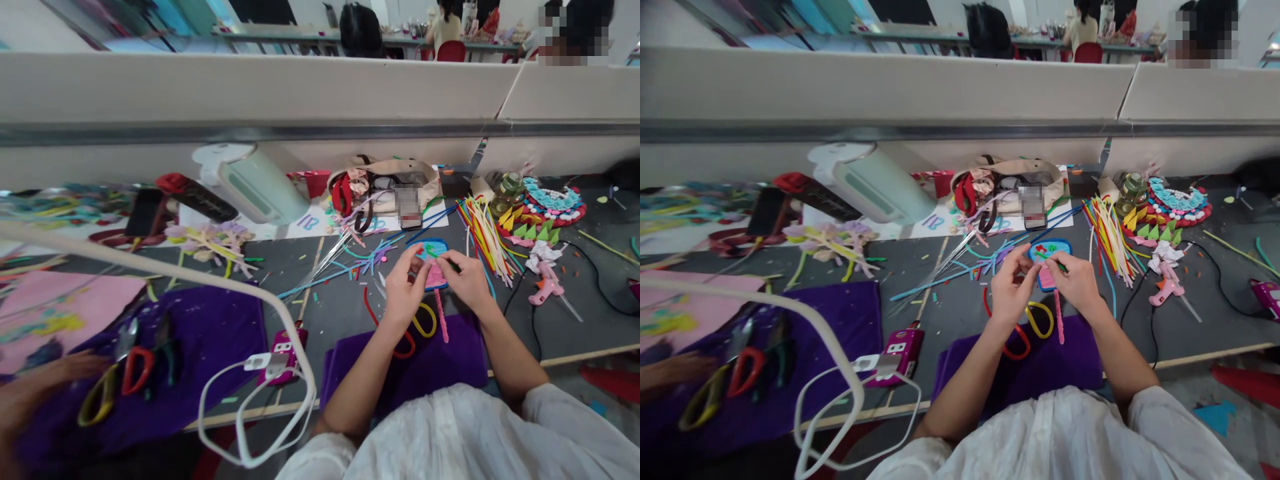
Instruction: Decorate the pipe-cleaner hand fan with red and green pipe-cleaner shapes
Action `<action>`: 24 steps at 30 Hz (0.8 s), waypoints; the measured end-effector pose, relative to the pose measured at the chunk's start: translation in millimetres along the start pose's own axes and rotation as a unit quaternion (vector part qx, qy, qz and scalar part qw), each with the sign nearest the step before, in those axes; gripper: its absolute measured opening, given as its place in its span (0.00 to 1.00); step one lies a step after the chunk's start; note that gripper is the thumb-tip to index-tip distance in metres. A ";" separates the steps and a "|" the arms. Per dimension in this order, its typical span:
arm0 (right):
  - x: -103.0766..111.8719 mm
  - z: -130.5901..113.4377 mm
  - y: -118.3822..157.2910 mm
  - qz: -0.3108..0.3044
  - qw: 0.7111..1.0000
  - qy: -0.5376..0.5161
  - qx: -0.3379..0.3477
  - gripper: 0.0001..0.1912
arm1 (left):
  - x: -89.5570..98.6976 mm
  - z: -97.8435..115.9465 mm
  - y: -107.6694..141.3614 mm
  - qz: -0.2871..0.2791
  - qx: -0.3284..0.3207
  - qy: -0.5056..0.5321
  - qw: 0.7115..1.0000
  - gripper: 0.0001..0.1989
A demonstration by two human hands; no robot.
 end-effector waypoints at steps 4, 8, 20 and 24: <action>1.6 0.1 2.7 0.010 1.000 -0.003 -0.008 0.14 | -3.6 14.7 5.4 -0.006 -0.062 -0.124 0.990 0.16; 3.0 -0.5 5.5 0.014 1.000 -0.003 -0.006 0.14 | -5.4 21.1 7.8 0.004 -0.098 -0.177 0.979 0.14; -2.1 -5.7 10.4 -0.022 1.000 0.023 0.002 0.13 | -8.9 17.3 7.7 -0.003 -0.075 -0.171 0.982 0.13; -5.1 -3.6 11.5 -0.026 0.999 0.036 -0.004 0.12 | -6.7 11.6 5.9 -0.001 -0.058 -0.151 0.987 0.10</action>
Point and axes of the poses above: each hand's wrist, its own y-axis away from the middle knuckle, its own x-axis out of the back of the hand, z = x × y, the point moved 8 cm from there along -y, towards the middle knuckle, and after that the axes turned 15 degrees about -z, right-handed, at the moved point
